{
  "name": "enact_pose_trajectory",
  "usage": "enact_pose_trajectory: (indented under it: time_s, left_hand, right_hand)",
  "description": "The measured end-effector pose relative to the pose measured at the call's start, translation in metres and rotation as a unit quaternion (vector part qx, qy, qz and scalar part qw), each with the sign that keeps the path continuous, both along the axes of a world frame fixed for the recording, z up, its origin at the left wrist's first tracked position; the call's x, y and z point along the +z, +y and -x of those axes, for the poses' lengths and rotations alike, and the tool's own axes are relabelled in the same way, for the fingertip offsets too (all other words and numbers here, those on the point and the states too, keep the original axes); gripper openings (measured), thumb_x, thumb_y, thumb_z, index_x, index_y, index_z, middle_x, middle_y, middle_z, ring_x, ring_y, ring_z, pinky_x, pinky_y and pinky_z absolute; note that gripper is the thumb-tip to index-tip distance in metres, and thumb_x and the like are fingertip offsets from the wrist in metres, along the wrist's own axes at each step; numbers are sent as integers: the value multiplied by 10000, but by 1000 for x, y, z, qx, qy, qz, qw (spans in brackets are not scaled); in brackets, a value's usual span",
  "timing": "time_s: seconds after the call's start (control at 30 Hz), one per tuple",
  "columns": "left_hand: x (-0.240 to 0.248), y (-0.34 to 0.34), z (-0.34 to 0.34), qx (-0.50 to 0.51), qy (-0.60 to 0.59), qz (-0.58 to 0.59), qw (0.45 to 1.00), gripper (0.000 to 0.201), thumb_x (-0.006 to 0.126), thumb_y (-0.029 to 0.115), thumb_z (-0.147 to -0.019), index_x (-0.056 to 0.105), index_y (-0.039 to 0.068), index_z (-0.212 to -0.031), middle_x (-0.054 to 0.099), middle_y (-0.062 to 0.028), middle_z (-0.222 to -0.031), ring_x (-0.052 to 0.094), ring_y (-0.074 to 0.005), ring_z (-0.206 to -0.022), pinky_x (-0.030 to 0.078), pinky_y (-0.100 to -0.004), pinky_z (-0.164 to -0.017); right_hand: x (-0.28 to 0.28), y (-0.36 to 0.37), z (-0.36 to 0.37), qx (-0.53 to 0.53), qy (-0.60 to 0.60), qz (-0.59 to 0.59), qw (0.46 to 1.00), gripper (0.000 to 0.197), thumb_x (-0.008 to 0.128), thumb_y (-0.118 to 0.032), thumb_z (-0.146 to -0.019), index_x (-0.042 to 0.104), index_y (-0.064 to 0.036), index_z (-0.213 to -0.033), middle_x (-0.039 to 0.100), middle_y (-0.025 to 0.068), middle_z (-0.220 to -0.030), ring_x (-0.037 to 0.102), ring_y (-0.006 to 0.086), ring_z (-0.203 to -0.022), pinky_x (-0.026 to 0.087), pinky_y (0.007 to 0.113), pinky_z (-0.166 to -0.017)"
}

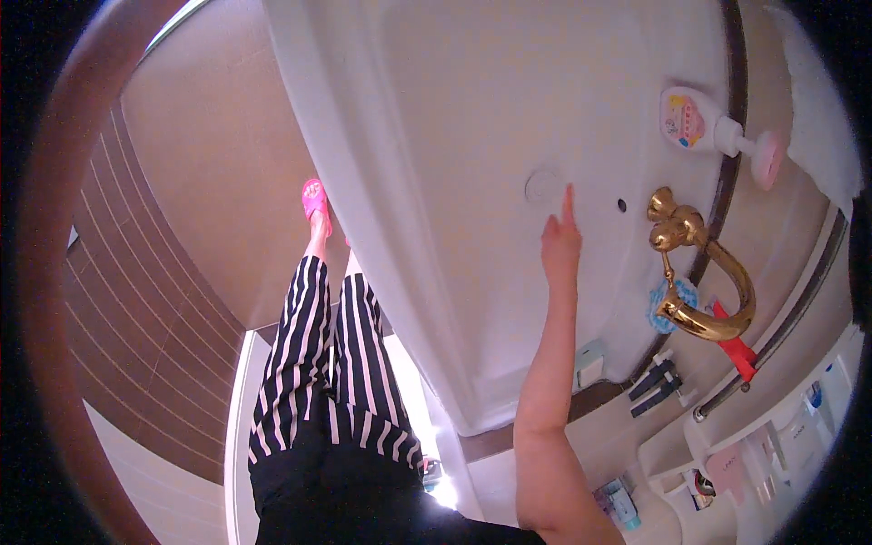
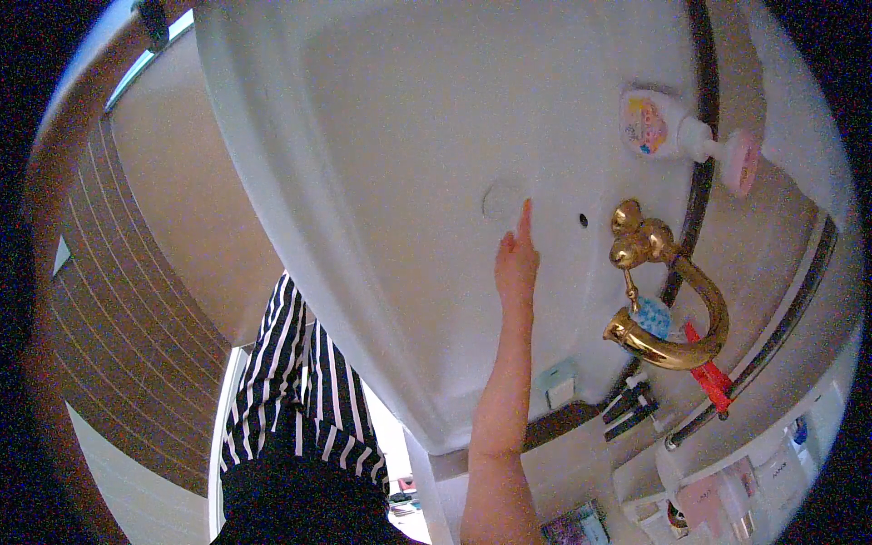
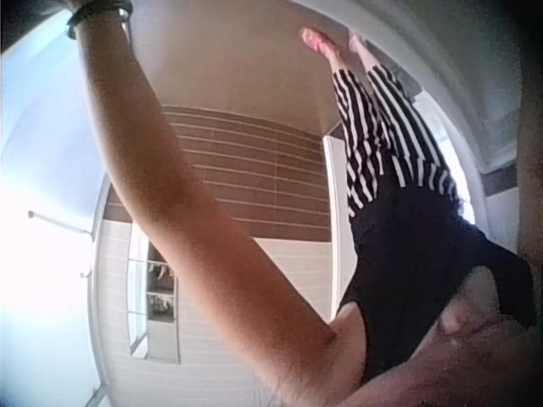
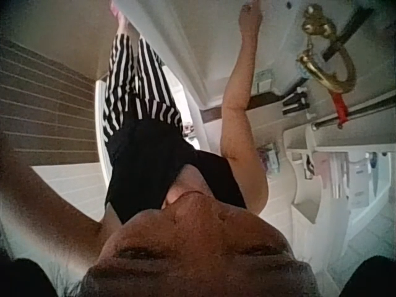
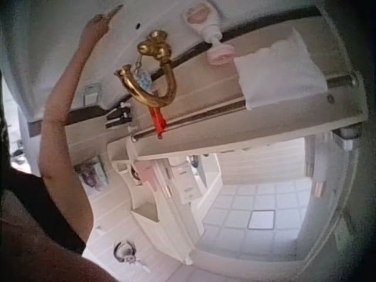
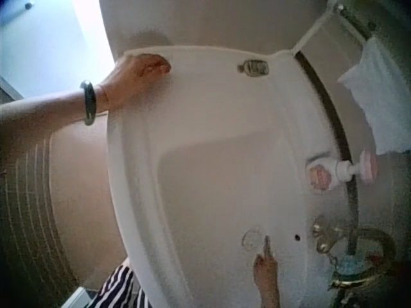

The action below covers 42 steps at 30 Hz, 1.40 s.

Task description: The person wipes the surface of a sink and a faucet with a cloth and then uses a sponge on the faucet.

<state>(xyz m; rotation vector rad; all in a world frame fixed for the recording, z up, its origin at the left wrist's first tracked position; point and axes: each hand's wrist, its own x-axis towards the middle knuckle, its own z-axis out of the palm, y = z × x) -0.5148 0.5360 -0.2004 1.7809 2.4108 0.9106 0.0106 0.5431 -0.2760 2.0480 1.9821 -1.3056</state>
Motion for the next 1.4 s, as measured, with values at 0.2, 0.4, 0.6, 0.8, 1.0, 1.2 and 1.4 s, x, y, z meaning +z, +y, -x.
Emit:
enact_pose_trajectory:
  time_s: [0.2, 0.4, 0.6, 0.8, 1.0, 1.2, 1.4]
  left_hand:
    - [7, -2, -10, 13, -23, 16, 1000, 350, 488, 290, -1005, 650, 13, -1146, 672, -169, -1129, 645, -301, -1012, 516, -403, -905]
    - [4, -6, 5, 21, -9, -7, 1000, 317, 519, 262, -980, 666, -1, -1082, 670, -178, -1127, 642, -315, -1017, 512, -406, -890]
    - [4, -1, -9, 31, -83, 9, 996, 323, 557, 247, -952, 632, -27, -1105, 658, -177, -1098, 617, -299, -1025, 490, -385, -899]
    - [-24, 1, 30, -23, -17, 7, 1000, 383, 494, 312, -1005, 606, 85, -1292, 585, -110, -1342, 555, -272, -1226, 407, -370, -1059]
    - [0, -3, 13, 25, -5, 4, 1000, 372, 514, 338, -989, 637, 61, -1205, 643, -107, -1231, 610, -286, -1120, 465, -353, -968]
    - [0, -17, -7, 12, -63, -24, 998, 265, 512, 250, -990, 685, 82, -1099, 696, -75, -1112, 655, -246, -1018, 493, -316, -881]
    - [-24, -44, -24, 25, 2, -57, 998, 253, 514, 238, -993, 689, 89, -1098, 675, -94, -1120, 651, -245, -1012, 495, -327, -864]
  right_hand:
    - [-17, -8, 15, 213, -262, 31, 941, 678, 427, -96, -959, 173, -306, -1551, 545, 151, -666, 532, 266, -602, 462, 394, -661]
    - [-19, 0, 19, 258, -262, -42, 929, 603, 498, -114, -937, 315, -206, -1504, 585, 146, -700, 565, 253, -628, 473, 369, -657]
    - [19, -60, -35, -71, -22, 148, 986, 448, 680, -118, -849, 525, -47, -1263, 614, 183, -1034, 667, 258, -929, 524, 346, -787]
    - [52, -116, -61, 0, 45, -105, 993, 280, 653, -34, -875, 683, -95, -1148, 529, 85, -994, 566, 186, -715, 495, 270, -693]
    - [88, -109, -78, -162, 55, -30, 985, 400, 659, -28, -878, 636, -113, -1267, 550, 26, -927, 535, 133, -764, 484, 247, -745]
    - [70, -111, -87, -305, 267, 31, 914, 208, 644, -54, -898, 587, -21, -1094, 603, 6, -914, 553, 89, -791, 458, 233, -726]
    - [45, -91, -122, -120, 1, 72, 990, 156, 613, -75, -928, 565, -30, -1068, 617, 35, -999, 585, 118, -840, 490, 312, -713]
